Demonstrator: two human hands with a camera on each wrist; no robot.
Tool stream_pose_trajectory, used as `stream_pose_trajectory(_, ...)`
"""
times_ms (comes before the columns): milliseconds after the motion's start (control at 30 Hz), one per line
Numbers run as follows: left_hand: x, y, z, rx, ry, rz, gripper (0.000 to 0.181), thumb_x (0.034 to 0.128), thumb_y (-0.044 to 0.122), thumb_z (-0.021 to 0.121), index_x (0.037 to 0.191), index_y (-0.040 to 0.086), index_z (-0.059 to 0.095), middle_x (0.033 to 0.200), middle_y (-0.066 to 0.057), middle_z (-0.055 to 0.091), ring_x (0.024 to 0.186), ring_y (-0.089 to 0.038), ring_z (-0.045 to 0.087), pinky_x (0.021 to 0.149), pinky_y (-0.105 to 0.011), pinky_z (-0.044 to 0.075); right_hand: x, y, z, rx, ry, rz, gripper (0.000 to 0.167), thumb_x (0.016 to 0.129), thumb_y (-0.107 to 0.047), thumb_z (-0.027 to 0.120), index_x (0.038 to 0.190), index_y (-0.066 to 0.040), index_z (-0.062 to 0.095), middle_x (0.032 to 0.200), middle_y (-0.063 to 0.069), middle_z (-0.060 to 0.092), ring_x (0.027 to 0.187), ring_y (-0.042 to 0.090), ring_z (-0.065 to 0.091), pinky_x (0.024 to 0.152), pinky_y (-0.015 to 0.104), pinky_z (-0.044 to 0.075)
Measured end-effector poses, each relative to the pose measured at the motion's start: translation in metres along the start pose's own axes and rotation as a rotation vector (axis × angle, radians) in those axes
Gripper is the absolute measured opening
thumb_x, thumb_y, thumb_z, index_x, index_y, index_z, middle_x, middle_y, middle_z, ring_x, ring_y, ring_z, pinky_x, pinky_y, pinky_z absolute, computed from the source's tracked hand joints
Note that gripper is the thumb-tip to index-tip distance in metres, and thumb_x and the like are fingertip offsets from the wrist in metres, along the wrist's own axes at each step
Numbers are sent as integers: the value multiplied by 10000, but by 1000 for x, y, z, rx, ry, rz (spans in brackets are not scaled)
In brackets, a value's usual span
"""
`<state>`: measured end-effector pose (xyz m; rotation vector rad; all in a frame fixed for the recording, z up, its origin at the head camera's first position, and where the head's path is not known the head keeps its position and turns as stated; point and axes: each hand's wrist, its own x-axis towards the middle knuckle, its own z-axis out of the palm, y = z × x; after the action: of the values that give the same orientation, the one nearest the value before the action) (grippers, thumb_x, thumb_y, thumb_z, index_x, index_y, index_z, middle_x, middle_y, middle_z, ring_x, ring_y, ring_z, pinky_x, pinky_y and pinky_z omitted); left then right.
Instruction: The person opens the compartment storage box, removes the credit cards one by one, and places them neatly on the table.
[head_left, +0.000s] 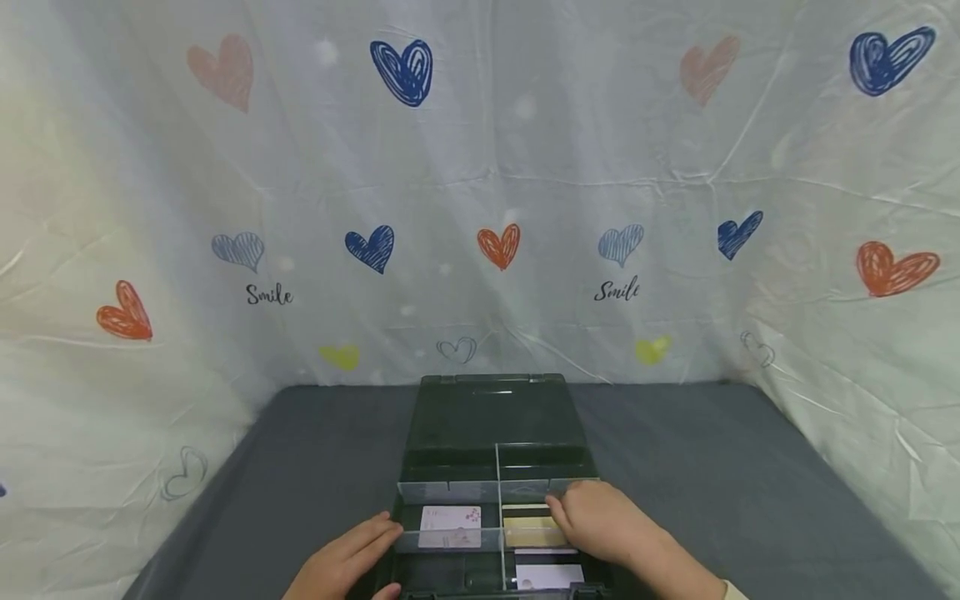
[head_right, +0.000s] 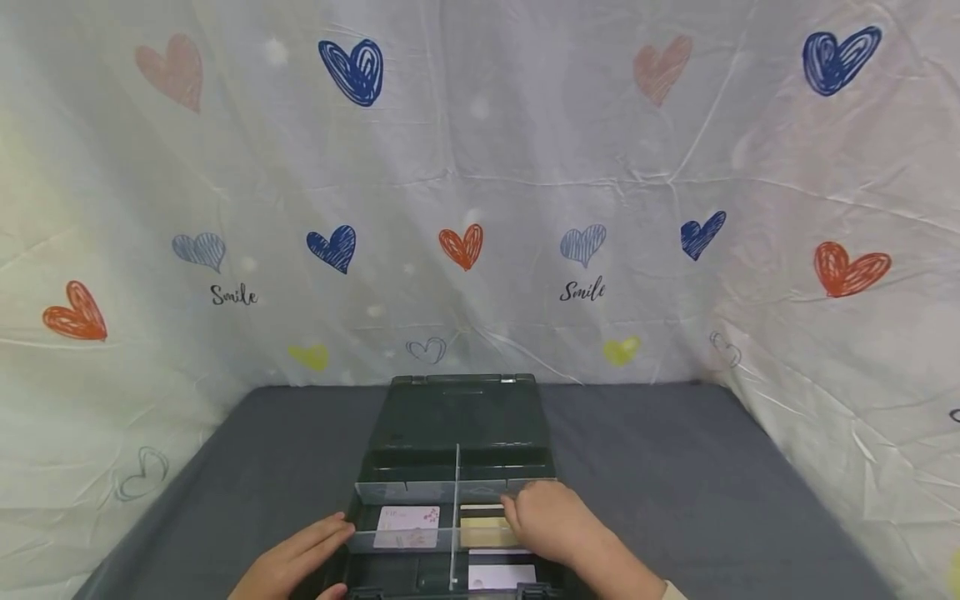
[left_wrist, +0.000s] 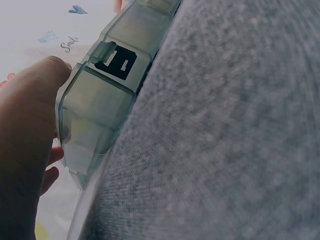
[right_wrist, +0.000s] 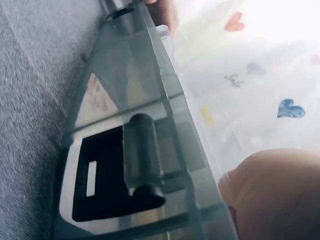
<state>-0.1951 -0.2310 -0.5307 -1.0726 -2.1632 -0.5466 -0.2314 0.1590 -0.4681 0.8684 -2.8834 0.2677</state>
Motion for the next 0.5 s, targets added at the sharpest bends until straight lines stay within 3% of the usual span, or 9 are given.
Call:
stream_pose_trajectory(233, 0, 5, -4, 7, -38, -59, 681, 785, 304, 907, 1382, 87, 660, 1333, -37, 667, 1251, -176, 623, 923, -152, 509, 2, -6, 2, 48, -16, 81, 570, 1084, -264, 483, 521, -195, 432, 553, -56, 461, 526, 150, 536, 552, 447, 524)
stream_pose_trajectory(367, 0, 7, -5, 16, -56, -90, 668, 789, 311, 904, 1375, 96, 667, 1335, -33, 666, 1256, -149, 616, 892, -153, 522, 2, -10, 5, 41, 34, 125, 575, 1069, -248, 507, 506, -209, 391, 513, -70, 393, 478, 106, 423, 492, 404, 475)
stream_pose_trajectory(500, 1, 9, -5, 39, -60, -109, 670, 771, 334, 914, 1359, 110, 684, 1337, -20, 673, 1244, -137, 622, 871, -150, 529, 2, -11, 6, 98, 70, 183, 566, 1035, -239, 564, 494, -221, 399, 486, -112, 332, 458, 73, 331, 453, 327, 393)
